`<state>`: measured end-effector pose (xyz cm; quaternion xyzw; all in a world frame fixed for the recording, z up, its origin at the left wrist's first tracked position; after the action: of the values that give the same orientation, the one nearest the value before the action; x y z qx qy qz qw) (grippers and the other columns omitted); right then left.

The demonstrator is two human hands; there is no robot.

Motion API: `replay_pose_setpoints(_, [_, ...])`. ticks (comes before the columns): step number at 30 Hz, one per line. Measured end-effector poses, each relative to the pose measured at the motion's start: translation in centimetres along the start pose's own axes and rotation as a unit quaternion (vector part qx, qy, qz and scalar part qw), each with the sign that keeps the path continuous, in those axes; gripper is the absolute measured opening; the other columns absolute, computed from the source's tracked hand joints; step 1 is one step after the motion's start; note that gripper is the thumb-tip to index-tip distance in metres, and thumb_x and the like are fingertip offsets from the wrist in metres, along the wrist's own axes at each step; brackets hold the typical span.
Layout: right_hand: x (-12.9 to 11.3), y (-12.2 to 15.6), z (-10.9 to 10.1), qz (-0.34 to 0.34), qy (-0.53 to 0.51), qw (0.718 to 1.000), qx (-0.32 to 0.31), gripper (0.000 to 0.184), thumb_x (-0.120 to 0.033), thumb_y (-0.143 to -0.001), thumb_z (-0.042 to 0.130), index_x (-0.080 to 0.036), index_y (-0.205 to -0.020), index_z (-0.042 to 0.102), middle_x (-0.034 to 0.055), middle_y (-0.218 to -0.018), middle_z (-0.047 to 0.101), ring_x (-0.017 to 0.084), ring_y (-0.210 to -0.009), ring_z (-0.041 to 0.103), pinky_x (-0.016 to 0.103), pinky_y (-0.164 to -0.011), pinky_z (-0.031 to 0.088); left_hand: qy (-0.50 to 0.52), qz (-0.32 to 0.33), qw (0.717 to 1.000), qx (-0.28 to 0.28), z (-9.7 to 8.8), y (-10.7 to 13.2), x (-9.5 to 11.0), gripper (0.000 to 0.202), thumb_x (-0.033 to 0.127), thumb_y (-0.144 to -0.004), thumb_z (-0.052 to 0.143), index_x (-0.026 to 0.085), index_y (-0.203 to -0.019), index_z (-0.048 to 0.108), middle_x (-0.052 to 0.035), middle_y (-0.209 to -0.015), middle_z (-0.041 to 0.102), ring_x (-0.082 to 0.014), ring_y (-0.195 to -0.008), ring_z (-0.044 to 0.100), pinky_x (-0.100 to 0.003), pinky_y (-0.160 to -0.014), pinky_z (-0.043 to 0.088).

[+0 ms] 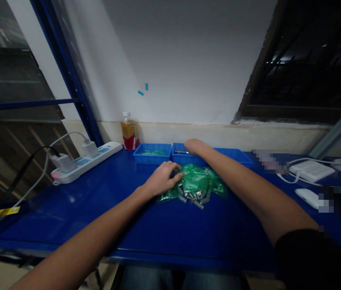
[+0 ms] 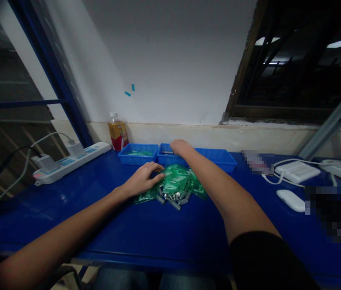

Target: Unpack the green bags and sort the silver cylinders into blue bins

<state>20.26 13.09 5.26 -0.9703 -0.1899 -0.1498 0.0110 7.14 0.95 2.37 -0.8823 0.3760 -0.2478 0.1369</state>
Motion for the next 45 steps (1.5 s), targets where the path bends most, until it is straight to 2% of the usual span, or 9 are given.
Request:
replay_pose_setpoints(8, [-1.4, -0.1, -1.1, 0.014, 0.071, 0.997, -0.012, 0.027, -0.032, -0.090, 0.054, -0.012, -0.106, 0.061, 0.0091, -0.109, 0.063, 0.020, -0.102, 0.060, 0.042, -0.089, 0.048, -0.005, 0.006, 1.000, -0.003, 0.2, 0.1, -0.2, 0.028, 0.040, -0.090, 0.046, 0.017, -0.100, 0.058, -0.0072, -0.095, 0.061, -0.0219, -0.092, 0.055, -0.036, -0.085, 0.044])
replay_pose_setpoints(12, [-1.0, 0.4, -1.1, 0.032, 0.082, 0.996, 0.006, 0.025, -0.030, -0.090, 0.054, -0.012, -0.105, 0.062, 0.0098, -0.108, 0.065, 0.020, -0.100, 0.061, 0.041, -0.086, 0.049, -0.001, 0.007, 1.000, -0.007, 0.1, 0.1, 0.0, 0.029, 0.040, -0.090, 0.045, 0.016, -0.101, 0.059, -0.0075, -0.096, 0.061, -0.0219, -0.093, 0.055, -0.035, -0.085, 0.044])
replay_pose_setpoints(16, [0.0, 0.8, -1.3, 0.048, 0.085, 0.995, 0.039, 0.019, -0.023, -0.084, 0.061, -0.012, -0.098, 0.067, 0.0160, -0.105, 0.066, 0.027, -0.101, 0.062, 0.040, -0.082, 0.049, 0.003, 0.002, 1.000, -0.012, 0.0, 0.1, 0.0, 0.028, 0.040, -0.090, 0.046, 0.016, -0.101, 0.059, -0.0076, -0.096, 0.061, -0.0219, -0.092, 0.055, -0.035, -0.084, 0.045])
replay_pose_setpoints(18, [0.6, 1.0, -1.3, 0.057, 0.081, 0.994, 0.056, 0.025, -0.027, -0.077, 0.069, -0.012, -0.097, 0.067, 0.0183, -0.104, 0.066, 0.030, -0.100, 0.062, 0.039, -0.080, 0.048, 0.006, -0.004, 1.000, -0.012, 0.0, 0.1, -0.1, 0.028, 0.040, -0.090, 0.046, 0.017, -0.101, 0.059, -0.0075, -0.096, 0.061, -0.0219, -0.093, 0.055, -0.035, -0.085, 0.044])
replay_pose_setpoints(20, [1.3, 1.2, -1.3, 0.071, 0.075, 0.992, 0.076, 0.040, -0.034, -0.072, 0.074, -0.012, -0.103, 0.065, 0.0200, -0.106, 0.065, 0.032, -0.100, 0.061, 0.039, -0.080, 0.048, 0.011, -0.005, 1.000, -0.012, 0.0, 0.1, -0.1, 0.028, 0.040, -0.089, 0.046, 0.017, -0.101, 0.059, -0.0074, -0.096, 0.061, -0.0218, -0.093, 0.055, -0.036, -0.085, 0.044])
replay_pose_setpoints(24, [2.4, 1.7, -0.8, 0.085, 0.058, 0.989, 0.108, 0.063, -0.046, -0.070, 0.073, -0.012, -0.119, 0.054, 0.0234, -0.114, 0.060, 0.033, -0.104, 0.059, 0.040, -0.080, 0.047, 0.020, -0.005, 1.000, -0.015, 0.0, 0.1, 0.0, 0.028, 0.039, -0.090, 0.046, 0.018, -0.101, 0.059, -0.0070, -0.096, 0.060, -0.0211, -0.091, 0.057, -0.035, -0.083, 0.046])
replay_pose_setpoints(33, [3.6, 0.4, 0.4, 0.040, 0.007, 0.998, 0.058, 0.055, -0.055, -0.073, 0.065, -0.017, -0.114, 0.060, 0.0182, -0.115, 0.061, 0.032, -0.107, 0.057, 0.038, -0.082, 0.047, 0.026, -0.012, 0.999, -0.028, -0.1, 0.0, 0.1, 0.028, 0.039, -0.090, 0.045, 0.018, -0.102, 0.058, -0.0071, -0.097, 0.060, -0.0208, -0.092, 0.057, -0.035, -0.084, 0.046])
replay_pose_setpoints(39, [3.3, -0.5, 1.0, 0.039, -0.018, 0.998, 0.036, 0.049, -0.045, -0.077, 0.065, -0.017, -0.116, 0.059, 0.0163, -0.115, 0.062, 0.030, -0.104, 0.060, 0.035, -0.080, 0.047, 0.033, -0.010, 0.999, -0.027, 0.0, 0.0, 0.1, 0.028, 0.039, -0.091, 0.044, 0.017, -0.104, 0.058, -0.0070, -0.098, 0.059, -0.0196, -0.088, 0.058, -0.033, -0.080, 0.047])
replay_pose_setpoints(45, [3.4, -0.4, 1.3, 0.050, -0.031, 0.998, 0.029, 0.051, -0.045, -0.077, 0.065, -0.017, -0.119, 0.057, 0.0170, -0.117, 0.061, 0.028, -0.105, 0.059, 0.033, -0.081, 0.047, 0.038, -0.017, 0.999, -0.028, -0.1, 0.1, 0.1, 0.027, 0.038, -0.090, 0.046, 0.018, -0.103, 0.058, -0.0064, -0.096, 0.059, -0.0190, -0.085, 0.057, -0.034, -0.079, 0.047])
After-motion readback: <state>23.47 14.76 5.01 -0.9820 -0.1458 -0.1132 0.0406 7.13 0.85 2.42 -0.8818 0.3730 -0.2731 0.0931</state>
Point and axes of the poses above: each hand's wrist, its own y-axis away from the middle knuckle, its own z-axis out of the palm, x = y × z, the point moved 5 cm from there along -y, towards the middle knuckle
